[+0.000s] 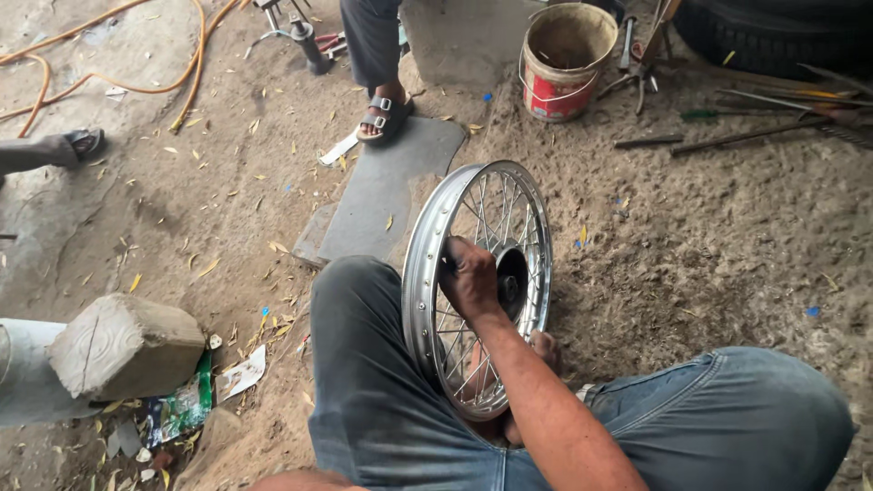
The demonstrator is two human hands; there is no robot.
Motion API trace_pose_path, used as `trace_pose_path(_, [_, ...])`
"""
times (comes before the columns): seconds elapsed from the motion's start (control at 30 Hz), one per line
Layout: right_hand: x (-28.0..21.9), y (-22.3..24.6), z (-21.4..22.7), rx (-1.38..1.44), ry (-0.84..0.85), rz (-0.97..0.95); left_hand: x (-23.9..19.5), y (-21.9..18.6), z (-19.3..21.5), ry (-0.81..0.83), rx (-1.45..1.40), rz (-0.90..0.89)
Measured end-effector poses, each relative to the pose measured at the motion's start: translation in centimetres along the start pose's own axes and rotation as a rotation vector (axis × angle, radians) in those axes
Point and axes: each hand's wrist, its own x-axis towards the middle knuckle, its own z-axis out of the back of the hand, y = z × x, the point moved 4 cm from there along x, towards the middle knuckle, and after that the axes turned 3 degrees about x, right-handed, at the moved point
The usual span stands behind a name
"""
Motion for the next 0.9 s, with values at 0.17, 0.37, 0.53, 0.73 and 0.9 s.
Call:
trace_pose_path(0.17, [-0.3, -0.2, 0.0, 0.093, 0.052, -0.032, 0.1, -0.2, -0.4, -0.006, 0.049, -0.007])
trace_pose_path(0.37, [-0.1, -0.4, 0.4, 0.059, -0.025, -0.065, 1.9, 0.2, -1.1, 0.017, 0.098, 0.015])
trace_pose_path(0.53, [-1.5, -2.4, 0.2, 0.036, 0.002, -0.057, 1.5, 2.1, 0.7, 0.027, 0.159, 0.04])
trace_pose_path(0.73, [-3.0, -3.8, 1.7, -0.461, -0.176, 0.223, 6.8, 10.3, 5.3, -0.282, 0.724, 0.028])
trace_pose_path(0.9, [-2.8, -5.9, 2.5, 0.121, -0.08, -0.117, 7.3, 22.7, 9.0, -0.382, 0.996, 0.234])
